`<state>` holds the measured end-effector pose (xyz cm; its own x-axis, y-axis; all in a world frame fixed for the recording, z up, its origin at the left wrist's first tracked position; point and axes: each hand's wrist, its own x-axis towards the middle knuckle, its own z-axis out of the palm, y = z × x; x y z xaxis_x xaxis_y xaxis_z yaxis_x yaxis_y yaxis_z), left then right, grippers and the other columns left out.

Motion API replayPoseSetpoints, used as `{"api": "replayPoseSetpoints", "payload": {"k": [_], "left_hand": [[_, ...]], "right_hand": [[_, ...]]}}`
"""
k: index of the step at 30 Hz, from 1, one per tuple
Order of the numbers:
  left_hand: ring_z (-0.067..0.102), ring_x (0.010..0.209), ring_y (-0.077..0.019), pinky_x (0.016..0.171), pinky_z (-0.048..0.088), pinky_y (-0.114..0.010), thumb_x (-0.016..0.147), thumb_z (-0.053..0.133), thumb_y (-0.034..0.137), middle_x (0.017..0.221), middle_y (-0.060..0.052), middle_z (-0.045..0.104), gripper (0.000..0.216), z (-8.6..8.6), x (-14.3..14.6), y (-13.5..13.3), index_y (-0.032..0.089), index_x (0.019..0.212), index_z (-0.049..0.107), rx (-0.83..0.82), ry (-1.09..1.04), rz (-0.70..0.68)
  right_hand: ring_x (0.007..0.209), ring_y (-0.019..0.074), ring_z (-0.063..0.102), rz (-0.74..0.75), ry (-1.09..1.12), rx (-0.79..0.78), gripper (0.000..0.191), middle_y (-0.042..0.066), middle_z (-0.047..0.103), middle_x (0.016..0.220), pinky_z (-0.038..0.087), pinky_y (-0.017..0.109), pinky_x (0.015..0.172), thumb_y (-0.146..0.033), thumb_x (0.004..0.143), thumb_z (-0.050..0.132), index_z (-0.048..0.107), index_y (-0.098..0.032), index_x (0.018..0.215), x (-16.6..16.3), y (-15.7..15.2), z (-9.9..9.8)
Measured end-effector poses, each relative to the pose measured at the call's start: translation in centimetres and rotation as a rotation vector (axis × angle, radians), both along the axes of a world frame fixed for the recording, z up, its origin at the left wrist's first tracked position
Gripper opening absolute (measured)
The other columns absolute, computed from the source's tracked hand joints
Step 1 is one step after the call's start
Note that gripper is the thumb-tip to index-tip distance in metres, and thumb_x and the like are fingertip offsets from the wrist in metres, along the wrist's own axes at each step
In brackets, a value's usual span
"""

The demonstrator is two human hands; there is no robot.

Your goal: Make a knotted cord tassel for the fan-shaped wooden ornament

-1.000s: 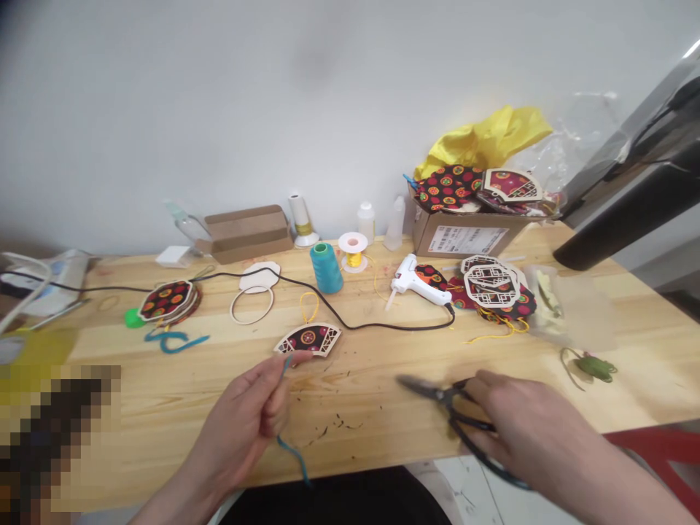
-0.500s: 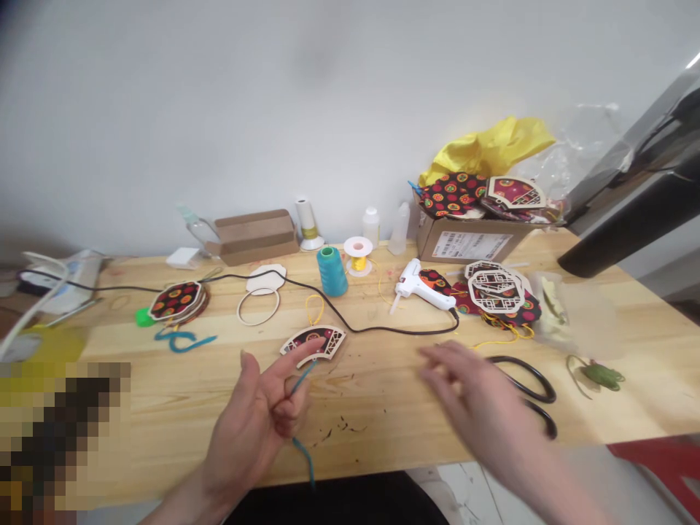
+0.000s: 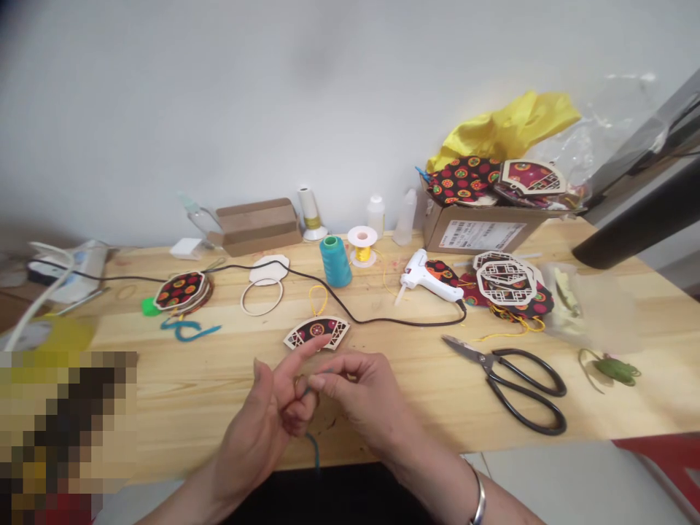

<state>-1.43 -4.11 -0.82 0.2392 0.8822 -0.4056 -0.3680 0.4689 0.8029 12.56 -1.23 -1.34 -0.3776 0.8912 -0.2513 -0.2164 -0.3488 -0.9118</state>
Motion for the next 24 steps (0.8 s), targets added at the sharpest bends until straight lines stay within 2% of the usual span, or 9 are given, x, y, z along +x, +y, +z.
{"api": "replayPoseSetpoints", "payload": {"k": [4, 8, 10, 13, 17, 19, 24], "left_hand": [[0.015, 0.051, -0.0101, 0.048, 0.013, -0.024, 0.084, 0.029, 0.065, 0.057, 0.006, 0.030, 0.066, -0.1, 0.0, 0.0, 0.022, 0.131, 0.044, -0.031, 0.040, -0.051], [0.019, 0.051, -0.0089, 0.047, 0.015, -0.022, 0.089, 0.041, 0.044, 0.058, 0.007, 0.032, 0.047, -0.2, 0.0, 0.0, 0.020, 0.128, 0.045, -0.057, 0.146, -0.068], [0.023, 0.050, -0.0086, 0.047, 0.018, -0.021, 0.089, 0.043, 0.039, 0.057, 0.007, 0.034, 0.044, -0.2, 0.0, 0.0, 0.020, 0.128, 0.043, -0.039, 0.210, -0.090], [0.031, 0.050, -0.0086, 0.046, 0.023, -0.021, 0.089, 0.044, 0.039, 0.057, 0.006, 0.045, 0.045, -0.1, 0.0, 0.0, 0.020, 0.129, 0.040, 0.016, 0.305, -0.125], [0.035, 0.048, -0.0081, 0.046, 0.029, -0.021, 0.085, 0.051, 0.037, 0.068, 0.002, 0.055, 0.045, -0.1, 0.0, 0.0, 0.021, 0.126, 0.041, 0.073, 0.377, -0.088], [0.037, 0.051, -0.0084, 0.047, 0.032, -0.021, 0.083, 0.055, 0.034, 0.075, 0.002, 0.055, 0.041, -0.3, -0.1, -0.1, 0.023, 0.121, 0.044, 0.109, 0.440, -0.048], [0.035, 0.051, -0.0098, 0.048, 0.031, -0.021, 0.084, 0.054, 0.035, 0.058, 0.006, 0.042, 0.022, -0.6, -0.2, -0.2, 0.021, 0.102, 0.055, 0.133, 0.560, -0.097]], "right_hand": [[0.067, 0.0128, 0.054, -0.078, -0.181, 0.204, 0.010, -0.001, 0.060, 0.064, 0.041, 0.027, 0.070, -0.023, 0.073, 0.066, 0.067, -0.018, 0.064, 0.3, 0.3, -0.1], [0.067, 0.0117, 0.052, -0.077, -0.330, 0.352, 0.012, -0.002, 0.057, 0.067, 0.041, 0.024, 0.065, -0.018, 0.077, 0.060, 0.063, -0.018, 0.066, 0.6, 0.4, -0.5], [0.067, 0.0114, 0.051, -0.072, -0.355, 0.386, 0.013, -0.002, 0.056, 0.068, 0.040, 0.023, 0.064, -0.016, 0.079, 0.058, 0.061, -0.018, 0.067, 0.7, 0.3, -0.8], [0.066, 0.0111, 0.051, -0.089, -0.371, 0.420, 0.014, -0.002, 0.055, 0.067, 0.040, 0.023, 0.063, -0.015, 0.079, 0.058, 0.058, -0.018, 0.065, 0.8, 0.3, -1.0], [0.064, 0.0107, 0.051, -0.084, -0.380, 0.414, 0.020, -0.002, 0.054, 0.064, 0.041, 0.022, 0.062, -0.014, 0.079, 0.058, 0.056, -0.017, 0.060, 0.9, 0.3, -0.9], [0.064, 0.0108, 0.052, -0.099, -0.389, 0.427, 0.018, -0.002, 0.055, 0.065, 0.041, 0.022, 0.061, -0.014, 0.079, 0.059, 0.058, -0.017, 0.061, 0.9, 0.3, -0.9], [0.064, 0.0106, 0.051, -0.132, -0.411, 0.457, 0.014, -0.002, 0.055, 0.066, 0.040, 0.022, 0.060, -0.013, 0.078, 0.060, 0.059, -0.017, 0.064, 0.9, 0.1, -1.1]]}}
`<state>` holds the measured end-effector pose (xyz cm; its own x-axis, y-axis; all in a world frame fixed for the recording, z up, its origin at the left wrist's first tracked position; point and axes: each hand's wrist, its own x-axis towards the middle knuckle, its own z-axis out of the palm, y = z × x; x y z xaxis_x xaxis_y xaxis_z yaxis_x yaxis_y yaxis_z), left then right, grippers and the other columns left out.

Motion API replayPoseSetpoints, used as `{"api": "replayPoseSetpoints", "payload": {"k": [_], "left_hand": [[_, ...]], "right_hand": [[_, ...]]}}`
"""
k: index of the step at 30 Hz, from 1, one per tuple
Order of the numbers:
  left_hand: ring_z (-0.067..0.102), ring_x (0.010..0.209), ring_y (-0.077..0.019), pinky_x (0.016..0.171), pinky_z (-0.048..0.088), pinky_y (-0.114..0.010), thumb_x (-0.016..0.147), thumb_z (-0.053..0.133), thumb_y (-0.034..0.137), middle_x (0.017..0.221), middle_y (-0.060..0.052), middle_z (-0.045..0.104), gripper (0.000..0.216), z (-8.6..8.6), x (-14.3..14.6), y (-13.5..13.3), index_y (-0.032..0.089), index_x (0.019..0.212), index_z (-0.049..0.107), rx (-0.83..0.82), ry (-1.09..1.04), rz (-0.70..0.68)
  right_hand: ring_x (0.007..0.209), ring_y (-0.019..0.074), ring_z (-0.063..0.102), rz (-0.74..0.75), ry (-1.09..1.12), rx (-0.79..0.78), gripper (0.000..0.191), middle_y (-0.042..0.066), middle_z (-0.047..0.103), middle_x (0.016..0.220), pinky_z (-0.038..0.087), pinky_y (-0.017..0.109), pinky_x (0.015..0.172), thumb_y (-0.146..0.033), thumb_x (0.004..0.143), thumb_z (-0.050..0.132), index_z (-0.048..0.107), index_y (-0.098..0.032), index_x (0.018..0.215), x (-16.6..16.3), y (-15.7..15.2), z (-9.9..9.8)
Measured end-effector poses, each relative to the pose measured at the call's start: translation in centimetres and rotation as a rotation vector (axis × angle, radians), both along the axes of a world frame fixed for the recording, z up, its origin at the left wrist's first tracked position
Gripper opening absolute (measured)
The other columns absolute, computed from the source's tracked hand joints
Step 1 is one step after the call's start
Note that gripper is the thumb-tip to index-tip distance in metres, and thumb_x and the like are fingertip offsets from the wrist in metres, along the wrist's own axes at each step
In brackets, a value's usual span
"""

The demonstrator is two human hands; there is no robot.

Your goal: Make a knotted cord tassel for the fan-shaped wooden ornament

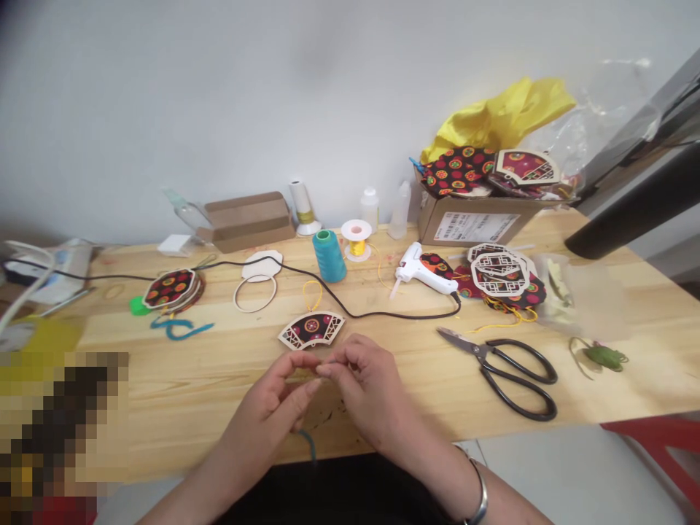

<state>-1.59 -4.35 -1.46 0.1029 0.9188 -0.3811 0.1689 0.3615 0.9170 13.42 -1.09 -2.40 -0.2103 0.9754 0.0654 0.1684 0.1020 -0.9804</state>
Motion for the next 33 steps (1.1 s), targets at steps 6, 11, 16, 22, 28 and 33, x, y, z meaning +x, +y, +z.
{"api": "replayPoseSetpoints", "payload": {"k": [6, 11, 16, 22, 28, 33], "left_hand": [[0.037, 0.052, -0.0095, 0.048, 0.031, -0.021, 0.083, 0.053, 0.031, 0.066, 0.002, 0.054, 0.017, 0.3, 0.2, 0.4, 0.019, 0.086, 0.064, 0.042, 0.021, -0.008], [0.039, 0.052, -0.0099, 0.048, 0.032, -0.021, 0.081, 0.055, 0.028, 0.060, 0.002, 0.052, 0.016, 0.2, 0.2, 0.4, 0.018, 0.075, 0.066, 0.069, 0.054, -0.007], [0.036, 0.046, -0.0073, 0.044, 0.029, -0.018, 0.078, 0.061, 0.029, 0.052, 0.005, 0.046, 0.016, -0.1, -0.4, 0.1, 0.017, 0.069, 0.064, 0.038, -0.011, 0.068], [0.030, 0.042, -0.0015, 0.040, 0.022, -0.015, 0.072, 0.069, 0.028, 0.063, 0.003, 0.056, 0.015, 0.0, -1.8, 0.7, 0.015, 0.070, 0.062, 0.011, -0.380, 0.409], [0.032, 0.044, -0.0014, 0.039, 0.024, -0.014, 0.071, 0.071, 0.026, 0.063, 0.002, 0.056, 0.016, -0.1, -1.8, 1.0, 0.013, 0.069, 0.063, 0.001, -0.477, 0.480], [0.032, 0.044, -0.0014, 0.039, 0.024, -0.014, 0.072, 0.071, 0.026, 0.062, 0.002, 0.055, 0.017, -0.3, -1.9, 0.8, 0.012, 0.068, 0.062, -0.003, -0.489, 0.475]], "right_hand": [[0.063, 0.0104, 0.050, 0.019, -0.041, 0.011, 0.019, -0.002, 0.052, 0.065, 0.039, 0.022, 0.059, -0.013, 0.078, 0.060, 0.055, -0.017, 0.060, 0.2, -0.2, -0.1], [0.065, 0.0107, 0.052, 0.026, -0.049, 0.020, 0.017, -0.002, 0.054, 0.067, 0.041, 0.022, 0.061, -0.012, 0.078, 0.060, 0.057, -0.017, 0.062, 0.0, -0.4, -0.2], [0.059, 0.0109, 0.052, -0.141, -0.113, 0.077, 0.016, -0.001, 0.057, 0.063, 0.040, 0.022, 0.057, -0.019, 0.079, 0.060, 0.059, -0.017, 0.064, 1.5, 0.6, 0.6], [0.061, 0.0129, 0.052, -0.315, -0.373, 0.230, 0.015, 0.000, 0.058, 0.066, 0.041, 0.025, 0.059, -0.021, 0.080, 0.059, 0.060, -0.017, 0.066, 4.0, 1.8, 0.4], [0.073, 0.0168, 0.054, -0.094, -0.547, 0.331, 0.012, 0.003, 0.059, 0.072, 0.042, 0.028, 0.066, -0.016, 0.082, 0.057, 0.067, -0.018, 0.075, 0.4, 0.3, -1.3], [0.071, 0.0196, 0.047, -0.018, -0.858, 0.571, 0.011, 0.006, 0.059, 0.074, 0.037, 0.032, 0.065, -0.014, 0.083, 0.056, 0.065, -0.017, 0.078, -2.0, -0.5, -2.2]]}}
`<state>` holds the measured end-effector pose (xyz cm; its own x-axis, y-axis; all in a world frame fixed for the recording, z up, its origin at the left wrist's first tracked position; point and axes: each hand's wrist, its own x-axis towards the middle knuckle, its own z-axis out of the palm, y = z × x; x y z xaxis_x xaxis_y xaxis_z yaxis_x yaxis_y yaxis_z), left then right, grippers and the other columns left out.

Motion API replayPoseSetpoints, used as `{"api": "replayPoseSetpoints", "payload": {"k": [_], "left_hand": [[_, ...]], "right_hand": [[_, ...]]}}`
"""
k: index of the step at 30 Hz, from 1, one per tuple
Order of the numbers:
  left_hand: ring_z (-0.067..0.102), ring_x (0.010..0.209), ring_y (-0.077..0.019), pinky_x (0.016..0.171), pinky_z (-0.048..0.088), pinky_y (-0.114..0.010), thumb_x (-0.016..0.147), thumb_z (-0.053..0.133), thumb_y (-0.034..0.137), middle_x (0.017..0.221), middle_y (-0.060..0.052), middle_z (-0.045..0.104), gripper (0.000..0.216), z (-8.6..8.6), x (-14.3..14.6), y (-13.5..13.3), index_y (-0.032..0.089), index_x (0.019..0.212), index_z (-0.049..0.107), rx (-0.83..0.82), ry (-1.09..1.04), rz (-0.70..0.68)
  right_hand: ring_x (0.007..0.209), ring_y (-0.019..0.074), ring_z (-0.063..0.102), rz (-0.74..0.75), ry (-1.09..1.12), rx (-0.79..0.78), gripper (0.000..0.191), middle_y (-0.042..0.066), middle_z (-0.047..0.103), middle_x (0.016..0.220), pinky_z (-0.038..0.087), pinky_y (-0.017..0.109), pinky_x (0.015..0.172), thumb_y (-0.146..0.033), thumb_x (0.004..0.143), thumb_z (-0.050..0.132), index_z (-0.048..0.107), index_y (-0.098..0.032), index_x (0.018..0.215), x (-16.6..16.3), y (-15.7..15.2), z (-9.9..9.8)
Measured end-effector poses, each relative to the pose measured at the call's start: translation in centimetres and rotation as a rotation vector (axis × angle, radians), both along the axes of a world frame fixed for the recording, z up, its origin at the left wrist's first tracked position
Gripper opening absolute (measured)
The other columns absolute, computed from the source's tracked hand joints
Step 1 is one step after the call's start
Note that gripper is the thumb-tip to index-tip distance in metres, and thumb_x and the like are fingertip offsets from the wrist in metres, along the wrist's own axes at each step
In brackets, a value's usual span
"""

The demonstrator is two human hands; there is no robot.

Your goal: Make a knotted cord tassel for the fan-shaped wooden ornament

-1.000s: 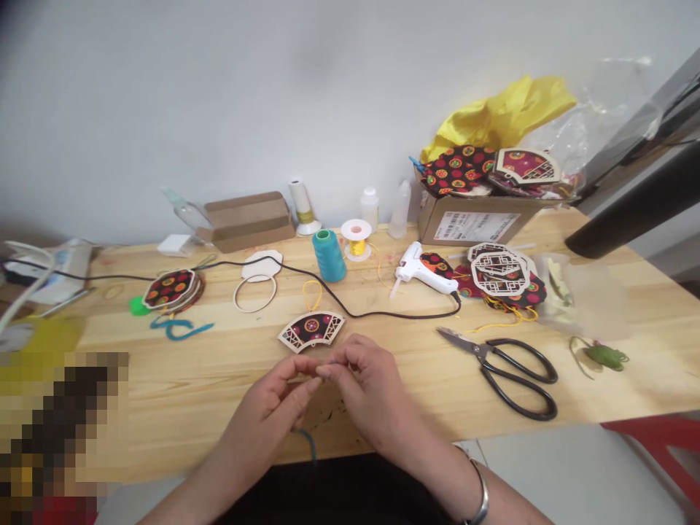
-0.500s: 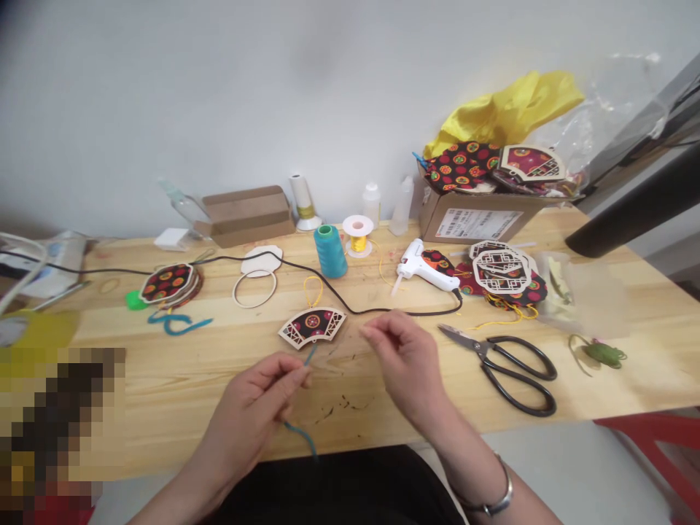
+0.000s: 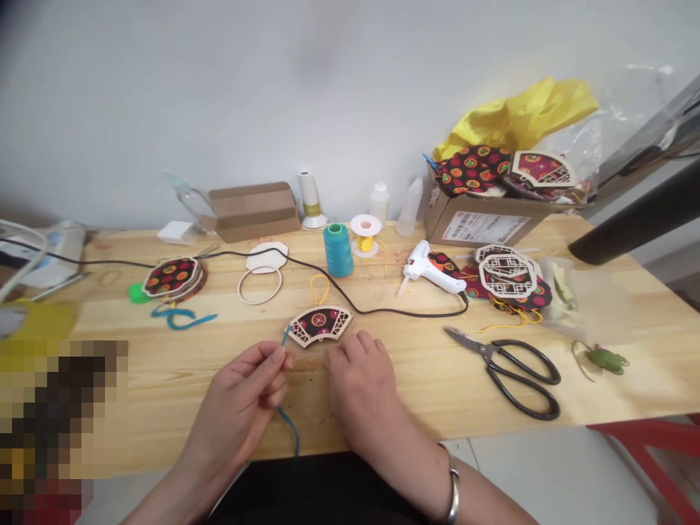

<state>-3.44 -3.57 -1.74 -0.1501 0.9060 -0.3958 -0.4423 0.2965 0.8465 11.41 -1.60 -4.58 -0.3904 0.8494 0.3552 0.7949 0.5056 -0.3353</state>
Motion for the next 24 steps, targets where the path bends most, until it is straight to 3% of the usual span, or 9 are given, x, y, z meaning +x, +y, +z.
{"api": "replayPoseSetpoints", "payload": {"k": [5, 9, 14, 18, 24], "left_hand": [[0.032, 0.043, -0.0012, 0.039, 0.024, -0.014, 0.071, 0.072, 0.026, 0.061, 0.002, 0.055, 0.018, 0.1, -0.2, -0.1, 0.012, 0.067, 0.062, 0.000, -0.013, 0.007], [0.032, 0.042, -0.0008, 0.039, 0.023, -0.015, 0.071, 0.071, 0.026, 0.061, 0.002, 0.055, 0.017, 0.0, -0.4, -0.1, 0.012, 0.068, 0.061, 0.006, -0.019, -0.003], [0.032, 0.043, -0.0003, 0.040, 0.022, -0.015, 0.072, 0.071, 0.027, 0.064, 0.001, 0.056, 0.018, -0.3, -0.3, -0.1, 0.011, 0.069, 0.062, 0.002, -0.027, -0.024], [0.030, 0.043, -0.0005, 0.040, 0.021, -0.016, 0.072, 0.071, 0.027, 0.063, 0.001, 0.056, 0.019, -0.3, 0.3, 0.3, 0.011, 0.069, 0.063, -0.021, -0.050, -0.053], [0.027, 0.043, -0.0007, 0.040, 0.019, -0.016, 0.072, 0.071, 0.028, 0.063, 0.000, 0.056, 0.019, 0.2, 1.6, 1.4, 0.010, 0.071, 0.065, -0.019, -0.096, -0.096]], "right_hand": [[0.068, 0.0218, 0.043, -0.009, -0.213, 0.130, 0.015, 0.008, 0.057, 0.071, 0.032, 0.034, 0.059, -0.006, 0.079, 0.054, 0.061, -0.016, 0.070, -0.9, -0.2, -0.3], [0.066, 0.0224, 0.043, -0.006, -0.238, 0.174, 0.020, 0.009, 0.056, 0.068, 0.032, 0.034, 0.057, -0.001, 0.076, 0.050, 0.060, -0.016, 0.068, -1.0, -0.1, -0.4], [0.071, 0.0184, 0.052, -0.037, 0.184, -0.046, 0.016, 0.005, 0.059, 0.072, 0.042, 0.030, 0.065, -0.009, 0.083, 0.051, 0.061, -0.017, 0.073, 0.5, 0.8, 0.6], [0.061, 0.0142, 0.053, -0.149, 0.530, -0.239, 0.014, 0.001, 0.059, 0.065, 0.042, 0.025, 0.056, -0.018, 0.081, 0.056, 0.060, -0.019, 0.068, 1.7, 1.5, 2.6], [0.055, 0.0122, 0.050, -0.179, 0.716, -0.236, 0.014, 0.000, 0.059, 0.063, 0.041, 0.023, 0.051, -0.020, 0.080, 0.058, 0.062, -0.019, 0.067, 1.8, 1.3, 4.1]]}}
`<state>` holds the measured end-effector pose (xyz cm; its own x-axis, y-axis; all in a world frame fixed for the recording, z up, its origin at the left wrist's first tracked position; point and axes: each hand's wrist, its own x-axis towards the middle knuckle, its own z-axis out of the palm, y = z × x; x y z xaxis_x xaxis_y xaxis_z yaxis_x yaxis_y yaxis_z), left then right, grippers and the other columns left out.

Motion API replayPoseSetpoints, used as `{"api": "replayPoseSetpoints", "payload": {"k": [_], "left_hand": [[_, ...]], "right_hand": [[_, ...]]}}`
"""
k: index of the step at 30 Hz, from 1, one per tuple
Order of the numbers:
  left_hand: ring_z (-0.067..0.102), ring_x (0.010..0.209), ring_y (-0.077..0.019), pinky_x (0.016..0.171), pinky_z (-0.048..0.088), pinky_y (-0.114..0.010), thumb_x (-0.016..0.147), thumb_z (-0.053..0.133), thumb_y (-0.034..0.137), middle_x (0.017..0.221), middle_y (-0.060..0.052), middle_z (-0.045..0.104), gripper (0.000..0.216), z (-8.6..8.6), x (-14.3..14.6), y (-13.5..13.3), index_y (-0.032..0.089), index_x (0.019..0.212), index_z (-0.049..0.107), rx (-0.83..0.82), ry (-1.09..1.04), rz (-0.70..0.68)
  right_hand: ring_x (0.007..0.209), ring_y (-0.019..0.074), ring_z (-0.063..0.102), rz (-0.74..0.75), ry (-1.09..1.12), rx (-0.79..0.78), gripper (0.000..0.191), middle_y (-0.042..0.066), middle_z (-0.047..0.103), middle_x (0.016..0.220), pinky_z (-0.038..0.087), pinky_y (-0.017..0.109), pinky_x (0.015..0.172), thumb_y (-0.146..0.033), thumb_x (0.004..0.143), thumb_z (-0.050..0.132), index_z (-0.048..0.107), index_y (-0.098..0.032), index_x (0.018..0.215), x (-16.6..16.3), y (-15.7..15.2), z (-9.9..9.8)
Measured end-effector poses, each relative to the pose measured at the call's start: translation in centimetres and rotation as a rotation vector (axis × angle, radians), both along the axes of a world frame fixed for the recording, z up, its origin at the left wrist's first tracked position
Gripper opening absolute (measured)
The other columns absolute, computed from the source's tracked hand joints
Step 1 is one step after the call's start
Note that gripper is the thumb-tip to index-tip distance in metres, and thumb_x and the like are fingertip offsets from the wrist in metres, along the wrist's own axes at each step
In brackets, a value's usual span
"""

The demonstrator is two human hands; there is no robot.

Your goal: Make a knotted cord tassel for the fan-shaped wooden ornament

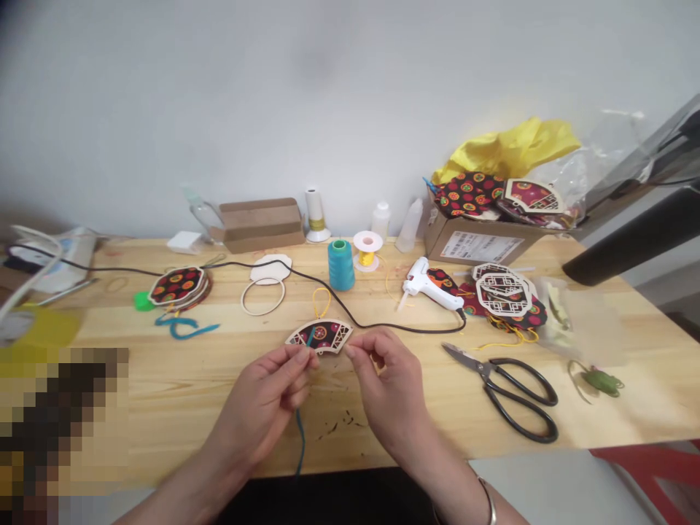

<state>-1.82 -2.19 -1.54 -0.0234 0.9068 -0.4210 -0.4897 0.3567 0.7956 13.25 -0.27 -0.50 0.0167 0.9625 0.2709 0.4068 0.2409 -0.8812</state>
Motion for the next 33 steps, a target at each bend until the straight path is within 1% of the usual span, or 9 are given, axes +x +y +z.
{"api": "replayPoseSetpoints", "payload": {"k": [3, 7, 10, 18, 25, 30, 33], "left_hand": [[0.025, 0.043, -0.0014, 0.040, 0.018, -0.017, 0.070, 0.073, 0.030, 0.058, 0.002, 0.052, 0.021, 0.3, 0.9, 0.5, 0.010, 0.072, 0.066, -0.016, -0.005, -0.015], [0.021, 0.044, -0.0021, 0.040, 0.017, -0.016, 0.065, 0.076, 0.030, 0.049, 0.008, 0.037, 0.024, 0.8, 1.8, 0.9, 0.009, 0.072, 0.066, -0.054, -0.070, -0.043], [0.019, 0.045, -0.0022, 0.040, 0.017, -0.015, 0.062, 0.078, 0.028, 0.049, 0.009, 0.034, 0.024, 1.0, 2.1, 1.0, 0.009, 0.072, 0.067, -0.077, -0.104, -0.034], [0.021, 0.045, -0.0010, 0.040, 0.018, -0.014, 0.060, 0.080, 0.026, 0.053, 0.006, 0.042, 0.025, 0.9, 2.1, 0.9, 0.008, 0.074, 0.070, -0.101, -0.128, -0.013], [0.022, 0.044, -0.0011, 0.039, 0.018, -0.014, 0.058, 0.081, 0.026, 0.052, 0.007, 0.041, 0.026, 0.9, 2.1, 1.1, 0.009, 0.070, 0.066, -0.107, -0.113, -0.011], [0.022, 0.044, -0.0015, 0.039, 0.018, -0.014, 0.061, 0.079, 0.030, 0.051, 0.007, 0.040, 0.027, 0.6, 2.1, 1.0, 0.009, 0.071, 0.066, -0.085, -0.096, -0.041], [0.023, 0.043, -0.0014, 0.039, 0.018, -0.014, 0.061, 0.079, 0.030, 0.051, 0.007, 0.042, 0.028, 0.7, 2.2, 1.1, 0.008, 0.072, 0.066, -0.075, -0.095, -0.038]], "right_hand": [[0.060, 0.0133, 0.053, 0.003, -0.021, 0.100, 0.013, 0.001, 0.060, 0.067, 0.042, 0.025, 0.055, -0.017, 0.081, 0.056, 0.061, -0.019, 0.070, -0.3, -0.5, -0.3], [0.071, 0.0158, 0.054, 0.042, -0.132, 0.279, 0.012, 0.004, 0.060, 0.073, 0.044, 0.027, 0.063, -0.011, 0.083, 0.053, 0.062, -0.018, 0.078, -0.9, -1.0, -1.2], [0.070, 0.0164, 0.052, 0.046, -0.225, 0.358, 0.014, 0.004, 0.059, 0.072, 0.042, 0.029, 0.063, -0.009, 0.084, 0.051, 0.061, -0.017, 0.080, -1.1, -1.2, -1.7], [0.071, 0.0173, 0.050, 0.077, -0.295, 0.366, 0.014, 0.005, 0.060, 0.075, 0.039, 0.032, 0.065, -0.008, 0.085, 0.050, 0.060, -0.017, 0.081, -1.0, -1.3, -2.4], [0.071, 0.0170, 0.049, 0.087, -0.331, 0.381, 0.016, 0.005, 0.059, 0.074, 0.037, 0.031, 0.065, -0.008, 0.086, 0.048, 0.061, -0.017, 0.080, -1.1, -1.2, -2.3], [0.069, 0.0164, 0.049, 0.079, -0.311, 0.385, 0.017, 0.005, 0.060, 0.073, 0.038, 0.031, 0.065, -0.009, 0.086, 0.048, 0.062, -0.017, 0.080, -1.1, -1.2, -2.3], [0.069, 0.0164, 0.050, 0.090, -0.294, 0.387, 0.016, 0.005, 0.061, 0.075, 0.039, 0.031, 0.064, -0.010, 0.086, 0.049, 0.063, -0.017, 0.083, -1.1, -1.3, -2.1]]}}
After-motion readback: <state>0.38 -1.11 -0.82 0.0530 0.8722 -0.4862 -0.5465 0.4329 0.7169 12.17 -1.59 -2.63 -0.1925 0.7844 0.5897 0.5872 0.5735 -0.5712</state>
